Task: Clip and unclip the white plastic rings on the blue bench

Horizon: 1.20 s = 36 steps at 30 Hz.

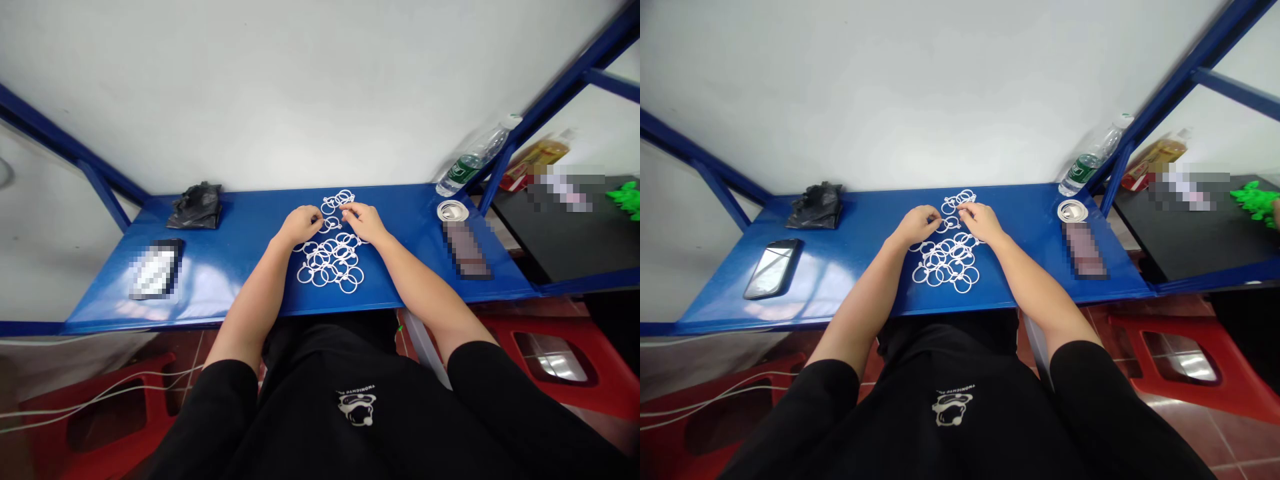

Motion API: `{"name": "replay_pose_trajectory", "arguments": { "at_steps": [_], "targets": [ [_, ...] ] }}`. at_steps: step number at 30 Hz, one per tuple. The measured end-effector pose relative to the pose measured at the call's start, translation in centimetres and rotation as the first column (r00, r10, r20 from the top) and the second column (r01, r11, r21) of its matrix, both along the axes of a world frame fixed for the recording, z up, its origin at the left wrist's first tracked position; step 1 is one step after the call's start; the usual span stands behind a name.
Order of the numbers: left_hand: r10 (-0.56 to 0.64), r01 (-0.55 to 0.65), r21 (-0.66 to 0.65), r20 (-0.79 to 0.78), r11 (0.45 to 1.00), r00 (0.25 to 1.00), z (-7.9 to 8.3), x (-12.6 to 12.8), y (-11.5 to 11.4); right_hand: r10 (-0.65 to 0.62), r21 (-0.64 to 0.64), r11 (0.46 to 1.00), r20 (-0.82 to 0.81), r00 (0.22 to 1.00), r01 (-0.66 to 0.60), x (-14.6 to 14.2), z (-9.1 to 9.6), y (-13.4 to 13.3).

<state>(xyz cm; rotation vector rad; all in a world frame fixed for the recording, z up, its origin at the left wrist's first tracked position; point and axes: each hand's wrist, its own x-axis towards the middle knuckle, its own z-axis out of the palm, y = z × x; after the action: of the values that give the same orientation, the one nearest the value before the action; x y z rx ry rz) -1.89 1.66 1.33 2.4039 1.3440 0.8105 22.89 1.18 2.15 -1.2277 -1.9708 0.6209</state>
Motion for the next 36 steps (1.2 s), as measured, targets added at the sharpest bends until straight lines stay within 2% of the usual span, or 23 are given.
{"name": "replay_pose_trajectory", "arguments": {
  "at_steps": [3, 6, 9, 14, 19, 26, 29, 36],
  "targets": [
    [0.005, -0.005, -0.013, 0.017, 1.000, 1.000, 0.1, 0.1, -0.1, 0.099, -0.100, 0.990, 0.033, 0.995, -0.095, -0.3, -0.2, -0.2],
    [0.039, -0.039, 0.007, 0.027, 0.999, 0.999, 0.1, 0.1, -0.2, 0.176, -0.059, 0.983, 0.094, 0.980, -0.171, -0.6, -0.2, -0.4],
    [0.074, -0.075, 0.016, 0.046, 0.997, 0.996, 0.1, 0.1, -0.2, 0.147, 0.027, 0.988, 0.119, 0.982, -0.151, -0.6, 0.0, -0.3],
    [0.094, -0.100, 0.063, 0.092, 0.993, 0.991, 0.4, 0.6, -0.4, 0.099, 0.001, 0.995, 0.103, 0.990, -0.099, -0.4, 0.1, -0.3],
    [0.039, -0.050, 0.097, 0.106, 0.994, 0.994, 0.8, 1.5, -1.0, 0.150, 0.043, 0.987, 0.117, 0.982, -0.156, -0.5, 0.2, -0.4],
    [-0.003, 0.002, 0.035, 0.041, 0.999, 0.999, 1.4, 1.7, -1.4, 0.077, 0.013, 0.997, 0.007, 0.997, -0.077, -0.3, -0.2, -0.3],
    [-0.033, 0.033, 0.019, 0.002, 0.999, 0.999, 1.6, 1.6, -1.4, 0.095, 0.021, 0.995, -0.029, 0.995, -0.094, -0.3, -0.3, -0.3],
    [0.007, -0.007, 0.019, 0.021, 1.000, 1.000, 1.3, 1.5, -1.1, 0.153, 0.070, 0.986, 0.012, 0.988, -0.154, -0.4, -0.3, -0.3]
  ]
}}
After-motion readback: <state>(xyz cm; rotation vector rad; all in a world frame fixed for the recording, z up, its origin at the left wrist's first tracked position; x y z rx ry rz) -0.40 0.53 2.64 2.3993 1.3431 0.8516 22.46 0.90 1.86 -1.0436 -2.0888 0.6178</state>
